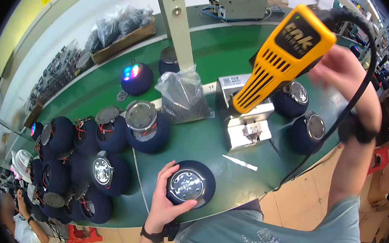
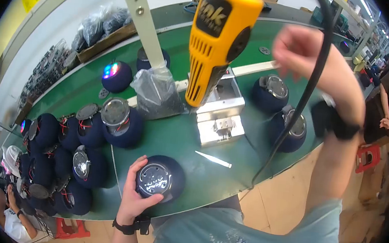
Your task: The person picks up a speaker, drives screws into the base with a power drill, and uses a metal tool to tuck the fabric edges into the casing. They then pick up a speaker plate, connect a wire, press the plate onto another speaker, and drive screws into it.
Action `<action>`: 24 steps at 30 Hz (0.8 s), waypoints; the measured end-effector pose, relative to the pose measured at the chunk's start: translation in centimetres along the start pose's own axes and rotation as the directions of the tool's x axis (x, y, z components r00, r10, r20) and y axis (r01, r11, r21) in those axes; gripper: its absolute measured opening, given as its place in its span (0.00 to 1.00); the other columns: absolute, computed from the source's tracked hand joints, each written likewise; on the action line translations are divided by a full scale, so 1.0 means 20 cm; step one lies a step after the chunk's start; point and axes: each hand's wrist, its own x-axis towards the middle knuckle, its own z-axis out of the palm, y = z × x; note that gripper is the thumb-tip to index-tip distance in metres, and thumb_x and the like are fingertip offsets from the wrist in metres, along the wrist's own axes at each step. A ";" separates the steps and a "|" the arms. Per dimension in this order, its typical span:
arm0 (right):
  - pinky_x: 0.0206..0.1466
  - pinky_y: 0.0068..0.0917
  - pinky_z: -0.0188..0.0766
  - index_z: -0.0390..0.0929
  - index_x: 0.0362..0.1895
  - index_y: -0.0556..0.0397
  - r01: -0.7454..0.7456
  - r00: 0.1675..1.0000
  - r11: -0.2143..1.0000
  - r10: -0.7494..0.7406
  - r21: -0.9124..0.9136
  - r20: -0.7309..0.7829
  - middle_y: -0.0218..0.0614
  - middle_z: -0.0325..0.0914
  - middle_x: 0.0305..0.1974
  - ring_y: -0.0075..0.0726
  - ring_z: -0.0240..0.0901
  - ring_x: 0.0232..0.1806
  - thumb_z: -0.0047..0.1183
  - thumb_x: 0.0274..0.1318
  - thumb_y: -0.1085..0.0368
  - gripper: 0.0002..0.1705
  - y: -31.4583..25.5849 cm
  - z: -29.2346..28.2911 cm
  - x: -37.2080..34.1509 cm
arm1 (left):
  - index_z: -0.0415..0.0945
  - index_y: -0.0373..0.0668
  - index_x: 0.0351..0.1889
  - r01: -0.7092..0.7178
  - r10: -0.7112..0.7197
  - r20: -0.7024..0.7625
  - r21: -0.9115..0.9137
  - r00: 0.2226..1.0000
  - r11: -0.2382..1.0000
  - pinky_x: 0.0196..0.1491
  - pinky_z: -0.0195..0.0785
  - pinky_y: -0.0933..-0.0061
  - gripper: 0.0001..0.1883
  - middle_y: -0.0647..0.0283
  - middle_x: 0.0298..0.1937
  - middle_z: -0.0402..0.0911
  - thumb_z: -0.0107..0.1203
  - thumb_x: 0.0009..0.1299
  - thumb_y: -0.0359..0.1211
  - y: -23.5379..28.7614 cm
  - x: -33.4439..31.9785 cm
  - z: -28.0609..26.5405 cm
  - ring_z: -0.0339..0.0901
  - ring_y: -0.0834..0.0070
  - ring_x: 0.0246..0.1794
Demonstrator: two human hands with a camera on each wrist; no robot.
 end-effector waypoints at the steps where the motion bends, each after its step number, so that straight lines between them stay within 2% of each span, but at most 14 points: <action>1: 0.34 0.25 0.79 0.83 0.45 0.53 0.006 0.995 0.987 -0.022 -0.164 -0.095 0.27 0.86 0.36 0.22 0.85 0.37 0.68 0.73 0.56 0.14 0.07 0.01 0.19 | 0.69 0.40 0.80 -0.016 0.016 -0.007 0.008 1.000 1.000 0.84 0.62 0.55 0.56 0.45 0.86 0.61 0.88 0.54 0.38 -0.01 0.00 0.00 0.65 0.54 0.85; 2: 0.52 0.34 0.85 0.82 0.63 0.55 -0.003 1.000 0.915 0.009 -0.402 0.012 0.32 0.88 0.46 0.32 0.86 0.49 0.70 0.70 0.61 0.22 0.13 -0.02 0.40 | 0.69 0.40 0.80 -0.001 0.001 -0.003 0.001 1.000 1.000 0.85 0.60 0.54 0.56 0.45 0.86 0.62 0.88 0.53 0.38 -0.02 -0.01 0.00 0.64 0.53 0.85; 3: 0.61 0.41 0.84 0.79 0.68 0.57 0.125 0.992 0.985 -0.128 0.122 0.016 0.41 0.88 0.58 0.40 0.86 0.59 0.77 0.63 0.58 0.34 0.14 0.10 0.49 | 0.69 0.40 0.80 0.012 -0.012 -0.004 -0.008 1.000 1.000 0.86 0.59 0.53 0.56 0.45 0.85 0.62 0.89 0.53 0.39 -0.02 -0.01 0.00 0.63 0.53 0.86; 5: 0.73 0.45 0.78 0.70 0.74 0.63 0.171 0.973 0.985 -0.165 -0.021 0.160 0.55 0.82 0.68 0.53 0.81 0.70 0.83 0.56 0.51 0.51 0.48 0.30 1.00 | 0.70 0.40 0.80 -0.017 0.017 -0.037 0.016 0.999 1.000 0.87 0.56 0.52 0.56 0.45 0.85 0.63 0.89 0.53 0.40 -0.02 -0.01 -0.01 0.62 0.52 0.87; 7: 0.83 0.47 0.68 0.58 0.81 0.65 0.102 0.964 0.916 0.005 -0.389 0.264 0.68 0.71 0.76 0.65 0.71 0.79 0.86 0.50 0.44 0.67 0.55 0.59 1.29 | 0.71 0.41 0.79 -0.044 0.043 0.021 0.050 0.999 0.998 0.86 0.57 0.52 0.55 0.44 0.85 0.63 0.89 0.53 0.39 -0.04 0.00 -0.02 0.62 0.51 0.87; 9: 0.87 0.48 0.61 0.50 0.85 0.64 0.254 0.931 0.911 -0.139 -0.325 0.339 0.72 0.64 0.80 0.67 0.61 0.85 0.87 0.47 0.41 0.77 0.78 0.86 1.56 | 0.72 0.42 0.79 -0.010 0.009 0.015 0.048 1.000 0.999 0.86 0.57 0.51 0.53 0.45 0.84 0.65 0.89 0.54 0.37 0.02 0.00 -0.01 0.61 0.50 0.87; 11: 0.91 0.42 0.53 0.36 0.89 0.68 0.237 0.861 0.948 -0.103 -0.214 0.499 0.72 0.55 0.85 0.65 0.55 0.88 0.91 0.40 0.44 0.89 0.67 0.99 1.67 | 0.73 0.43 0.79 0.005 -0.005 0.012 0.027 1.000 1.000 0.86 0.57 0.51 0.53 0.46 0.85 0.64 0.89 0.54 0.37 0.05 -0.01 0.00 0.61 0.51 0.88; 13: 0.91 0.43 0.52 0.38 0.88 0.68 0.468 0.744 0.881 -0.348 -0.072 0.571 0.72 0.55 0.84 0.64 0.54 0.88 0.92 0.35 0.47 0.90 0.81 1.19 1.86 | 0.73 0.45 0.80 0.016 -0.015 -0.037 0.016 0.999 1.000 0.87 0.56 0.51 0.52 0.47 0.86 0.64 0.88 0.55 0.37 0.08 -0.01 0.00 0.60 0.52 0.88; 15: 0.88 0.50 0.60 0.43 0.89 0.60 0.541 0.655 0.839 -0.458 0.049 0.601 0.67 0.62 0.81 0.63 0.59 0.86 0.94 0.30 0.51 0.89 0.76 1.25 1.81 | 0.73 0.45 0.80 0.046 -0.046 0.014 0.018 0.999 0.999 0.87 0.54 0.51 0.52 0.48 0.86 0.64 0.88 0.56 0.38 0.08 -0.02 -0.01 0.59 0.52 0.88; 17: 0.91 0.55 0.52 0.74 0.78 0.54 0.620 0.616 0.775 -0.578 0.124 0.535 0.55 0.73 0.77 0.57 0.66 0.80 0.86 0.49 0.50 0.55 0.72 1.27 1.77 | 0.73 0.45 0.80 0.075 -0.075 -0.005 0.011 0.997 0.997 0.88 0.53 0.50 0.52 0.49 0.87 0.63 0.88 0.56 0.38 0.10 -0.01 -0.01 0.59 0.52 0.88; 19: 0.92 0.57 0.49 0.74 0.78 0.53 0.653 0.607 0.754 -0.578 0.071 0.546 0.55 0.75 0.76 0.56 0.68 0.79 0.82 0.54 0.47 0.52 0.78 1.34 1.82 | 0.72 0.45 0.81 0.084 -0.084 0.022 0.000 0.996 0.996 0.87 0.52 0.48 0.53 0.50 0.87 0.62 0.88 0.56 0.38 0.09 -0.02 0.00 0.58 0.52 0.89; 21: 0.84 0.53 0.64 0.56 0.87 0.52 0.564 0.687 0.825 -0.490 0.031 0.536 0.53 0.67 0.78 0.58 0.64 0.81 0.90 0.41 0.55 0.73 0.88 1.38 1.86 | 0.72 0.46 0.81 0.091 -0.091 0.025 -0.004 0.996 0.996 0.87 0.52 0.48 0.52 0.50 0.87 0.62 0.88 0.57 0.38 0.08 -0.02 -0.01 0.58 0.52 0.89; 22: 0.83 0.53 0.65 0.57 0.87 0.52 0.535 0.706 0.843 -0.483 0.055 0.518 0.48 0.69 0.77 0.54 0.66 0.80 0.90 0.42 0.56 0.71 0.91 1.40 1.85 | 0.72 0.46 0.81 0.089 -0.089 0.033 -0.008 0.996 0.996 0.87 0.52 0.48 0.52 0.50 0.87 0.62 0.88 0.57 0.38 0.08 -0.02 -0.01 0.58 0.52 0.89; 24: 0.84 0.53 0.64 0.55 0.87 0.51 0.466 0.712 0.874 -0.462 0.136 0.529 0.49 0.69 0.77 0.54 0.66 0.81 0.90 0.41 0.55 0.74 0.90 1.41 1.84 | 0.72 0.46 0.81 0.087 -0.086 0.031 -0.028 0.996 0.996 0.87 0.52 0.48 0.52 0.50 0.87 0.62 0.87 0.57 0.38 0.06 -0.02 -0.01 0.58 0.52 0.89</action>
